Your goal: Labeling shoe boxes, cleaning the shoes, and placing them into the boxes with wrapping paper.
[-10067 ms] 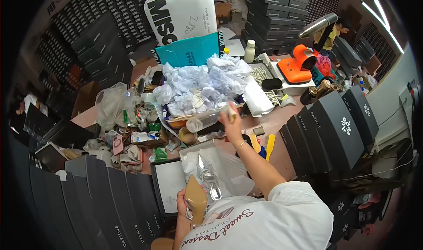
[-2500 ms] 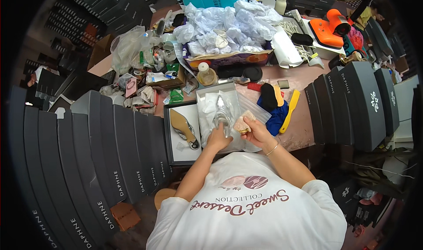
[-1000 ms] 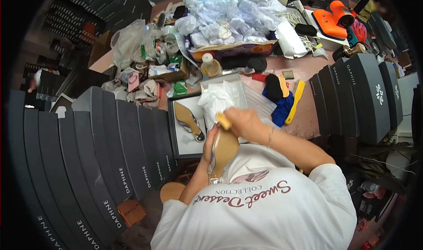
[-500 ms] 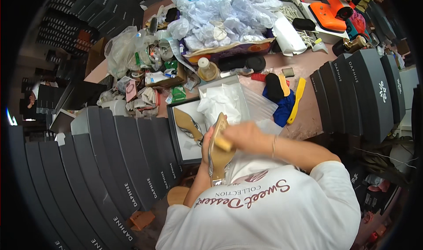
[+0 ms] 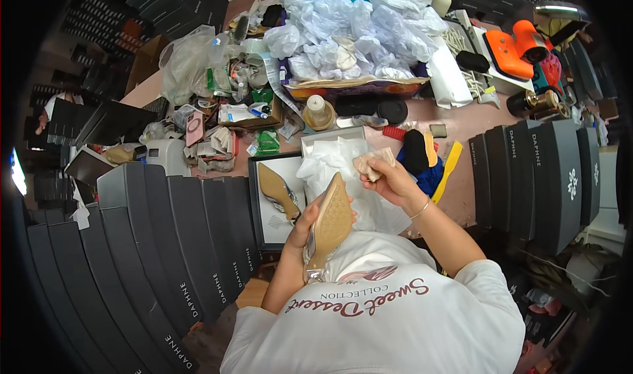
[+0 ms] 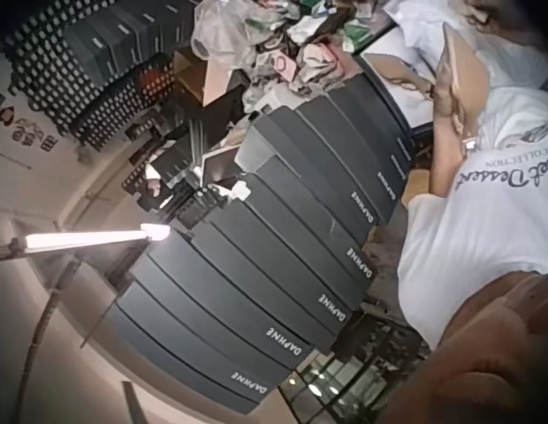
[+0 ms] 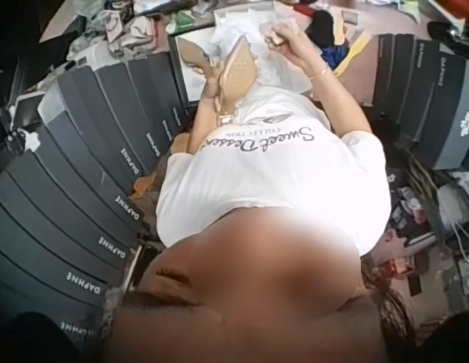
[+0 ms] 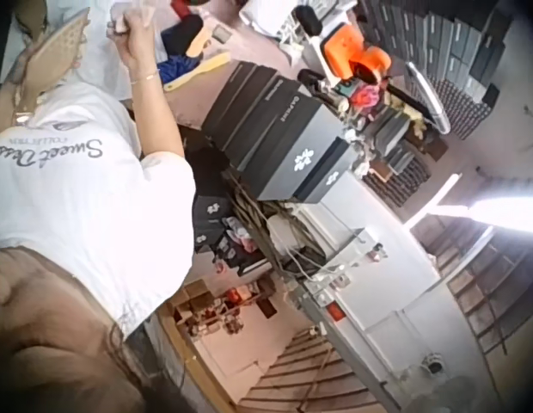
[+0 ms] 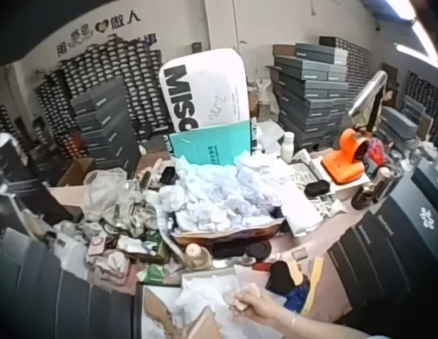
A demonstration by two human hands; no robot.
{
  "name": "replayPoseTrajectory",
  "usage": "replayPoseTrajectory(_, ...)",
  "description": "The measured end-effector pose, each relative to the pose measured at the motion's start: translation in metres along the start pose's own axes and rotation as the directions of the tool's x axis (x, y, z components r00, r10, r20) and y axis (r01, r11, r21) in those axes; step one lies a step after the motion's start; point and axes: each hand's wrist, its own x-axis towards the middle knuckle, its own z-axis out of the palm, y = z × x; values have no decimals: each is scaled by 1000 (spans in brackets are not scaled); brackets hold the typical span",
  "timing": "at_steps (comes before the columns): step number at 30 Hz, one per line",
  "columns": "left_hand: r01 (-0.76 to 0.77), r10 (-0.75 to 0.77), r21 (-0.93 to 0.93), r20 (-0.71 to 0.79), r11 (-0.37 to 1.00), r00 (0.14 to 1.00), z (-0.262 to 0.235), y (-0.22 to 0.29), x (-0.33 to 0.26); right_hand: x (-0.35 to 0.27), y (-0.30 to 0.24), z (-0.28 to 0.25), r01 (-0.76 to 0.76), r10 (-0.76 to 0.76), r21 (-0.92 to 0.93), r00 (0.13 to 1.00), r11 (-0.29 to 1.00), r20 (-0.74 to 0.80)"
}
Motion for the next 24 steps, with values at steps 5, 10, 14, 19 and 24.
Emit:
replayPoseTrajectory(5, 46, -49, -65, -47, 997, 998, -23, 10, -2, 55, -34, 27, 197, -209, -370, 978, 908, 7)
replayPoseTrajectory(10, -139, 80, -245, -235, 960, 969, -38, 20, 21, 98, -67, 81, 487, -447, -799, 662, -353, 601)
replayPoseTrajectory(14, -257, 177, -220, -327, 941, 928, -21, 38, 38, 146, -46, 63, 432, -332, -676, 634, -597, 698)
replayPoseTrajectory(19, -323, 253, -259, -268, 910, 930, -22, 40, 41, 154, -15, 42, 469, -462, -747, 589, -472, 662)
replayPoseTrajectory(24, -297, 263, -308, -148, 904, 954, -11, 37, 34, 160, -16, 35, 534, -510, -784, 601, -317, 615)
